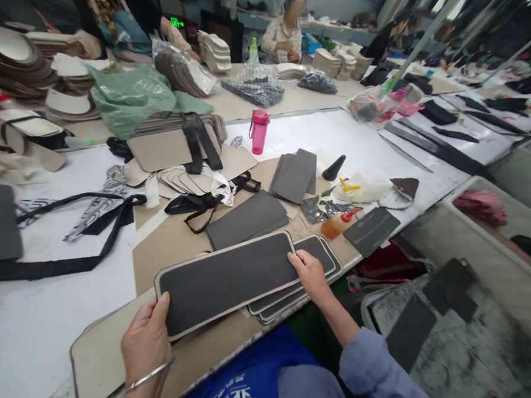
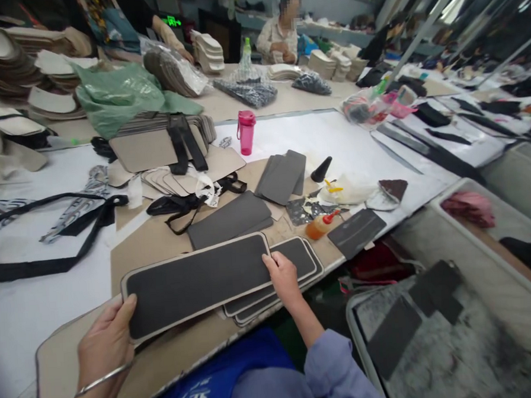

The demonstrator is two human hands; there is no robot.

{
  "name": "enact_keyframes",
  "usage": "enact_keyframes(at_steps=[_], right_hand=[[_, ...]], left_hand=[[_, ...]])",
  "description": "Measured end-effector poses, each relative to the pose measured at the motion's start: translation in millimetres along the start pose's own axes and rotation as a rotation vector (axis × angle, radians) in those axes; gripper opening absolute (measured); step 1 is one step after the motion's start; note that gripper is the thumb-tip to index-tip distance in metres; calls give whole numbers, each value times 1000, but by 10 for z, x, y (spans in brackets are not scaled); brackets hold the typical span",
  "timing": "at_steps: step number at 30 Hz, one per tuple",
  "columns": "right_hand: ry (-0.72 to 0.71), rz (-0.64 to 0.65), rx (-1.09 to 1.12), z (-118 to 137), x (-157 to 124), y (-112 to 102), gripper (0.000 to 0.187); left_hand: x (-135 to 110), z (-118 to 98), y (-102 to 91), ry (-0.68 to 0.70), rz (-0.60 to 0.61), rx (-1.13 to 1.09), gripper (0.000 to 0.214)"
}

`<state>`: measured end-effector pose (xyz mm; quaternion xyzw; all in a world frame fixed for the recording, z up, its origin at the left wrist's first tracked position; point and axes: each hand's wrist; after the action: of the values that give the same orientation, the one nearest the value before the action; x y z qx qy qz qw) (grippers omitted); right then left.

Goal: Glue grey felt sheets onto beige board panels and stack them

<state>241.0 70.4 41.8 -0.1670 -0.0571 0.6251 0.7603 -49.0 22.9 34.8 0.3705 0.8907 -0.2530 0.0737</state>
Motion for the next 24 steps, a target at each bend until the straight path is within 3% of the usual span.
enact_keyframes(at_steps=[3,5,9,11,13,15,18,20,22,24], right_hand=[[30,-22,-51,-181,-54,-395,41],[40,-37,-89,-280,-38,-663,41],[51,-40,-180,-446,105,-1095,40],[52,-26,-232,-535,190,-1209,41],[-33,-36,-336,-624,262,-1247,44],[-193,-44,-455,-688,316,-1224,45],[-356,15,-528,-685,358,-1144,44],[-320,-5,-537,-634,371,-1110,45],[-214,-149,-548,-595,398,-1118,49],[-116,-327,-547,-606,460,-1165,56]], left_hand=[[-328,51,235,-183,170,-99,32],[-507,97,403,-196,315,-96,34],[-705,170,728,-84,492,-41,39],[-739,197,834,-5,512,25,39],[-746,225,862,34,471,79,37],[-733,255,792,32,398,97,36],[-680,314,499,85,254,200,36],[-601,373,208,224,79,382,39],[-456,455,-99,443,-136,628,48],[-256,557,-361,630,-211,894,60]])
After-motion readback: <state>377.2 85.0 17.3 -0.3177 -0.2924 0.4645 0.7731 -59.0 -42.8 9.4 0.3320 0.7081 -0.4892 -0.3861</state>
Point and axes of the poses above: each hand's wrist, its own x-axis towards the middle knuckle, its own y-axis out of the palm, z = x × y, and after that the axes turned 14 degrees about x, right-handed
